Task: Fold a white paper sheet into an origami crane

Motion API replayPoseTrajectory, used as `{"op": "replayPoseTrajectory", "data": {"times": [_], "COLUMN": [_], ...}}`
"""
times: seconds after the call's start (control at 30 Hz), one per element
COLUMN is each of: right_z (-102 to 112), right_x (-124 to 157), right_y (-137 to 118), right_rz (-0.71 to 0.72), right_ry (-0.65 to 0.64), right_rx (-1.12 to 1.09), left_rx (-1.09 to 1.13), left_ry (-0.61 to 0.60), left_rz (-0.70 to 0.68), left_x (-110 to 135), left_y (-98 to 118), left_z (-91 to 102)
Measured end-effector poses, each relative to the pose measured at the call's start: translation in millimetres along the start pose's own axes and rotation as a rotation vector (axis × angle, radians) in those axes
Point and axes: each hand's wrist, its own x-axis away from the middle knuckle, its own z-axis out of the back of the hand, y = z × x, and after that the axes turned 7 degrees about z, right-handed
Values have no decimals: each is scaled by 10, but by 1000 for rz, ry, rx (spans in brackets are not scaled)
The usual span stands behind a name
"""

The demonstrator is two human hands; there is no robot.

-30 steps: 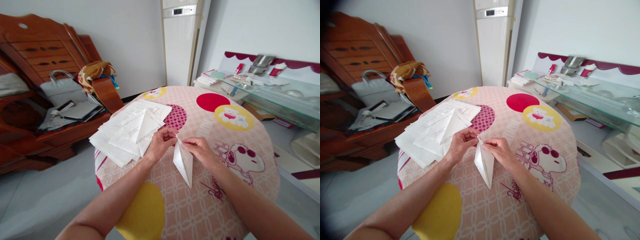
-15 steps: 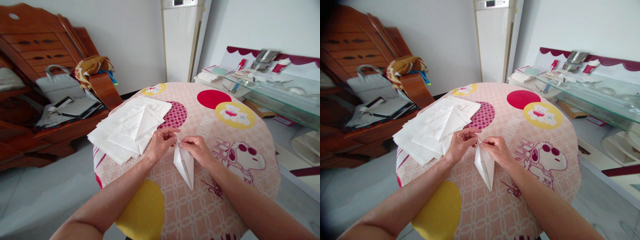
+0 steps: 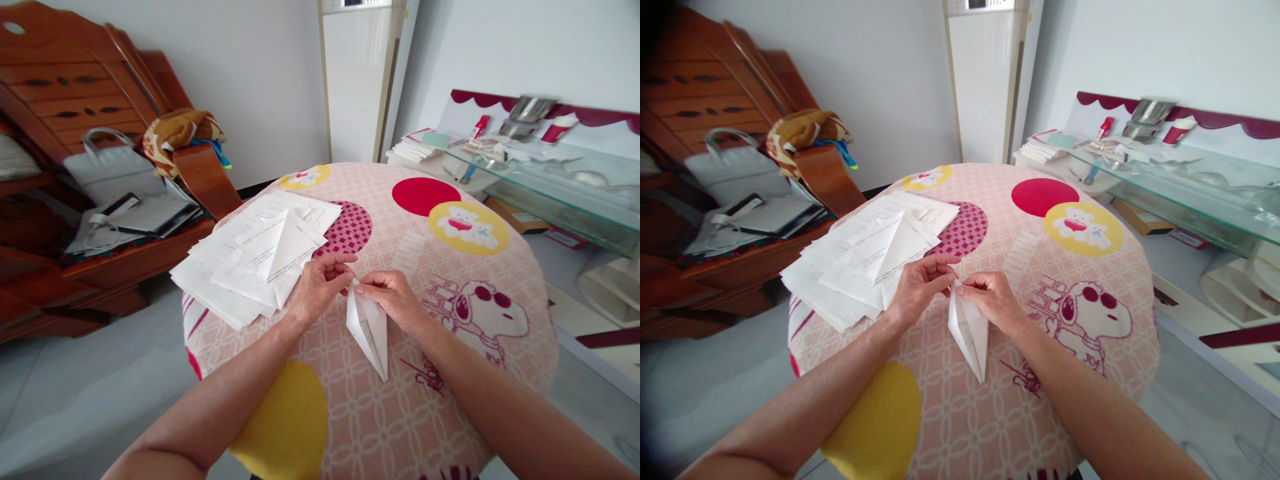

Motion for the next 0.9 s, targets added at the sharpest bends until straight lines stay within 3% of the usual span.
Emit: {"op": "replayPoseTrajectory", "data": {"times": [0.43, 0.8, 0.9], "right_z": [0, 34, 59], "right_x": [-9, -15, -17], "right_y": [13, 24, 39], "right_rz": [35, 62, 57], "right_ry": [-31, -70, -94], "right_rx": [60, 108, 62], "left_rx": [-31, -107, -135], "left_ry": [130, 138, 198], "left_rz": [47, 2, -31], "left_x": [-5, -19, -32], "left_y": [-10, -109, -105], "left_z": [-22, -2, 39]}}
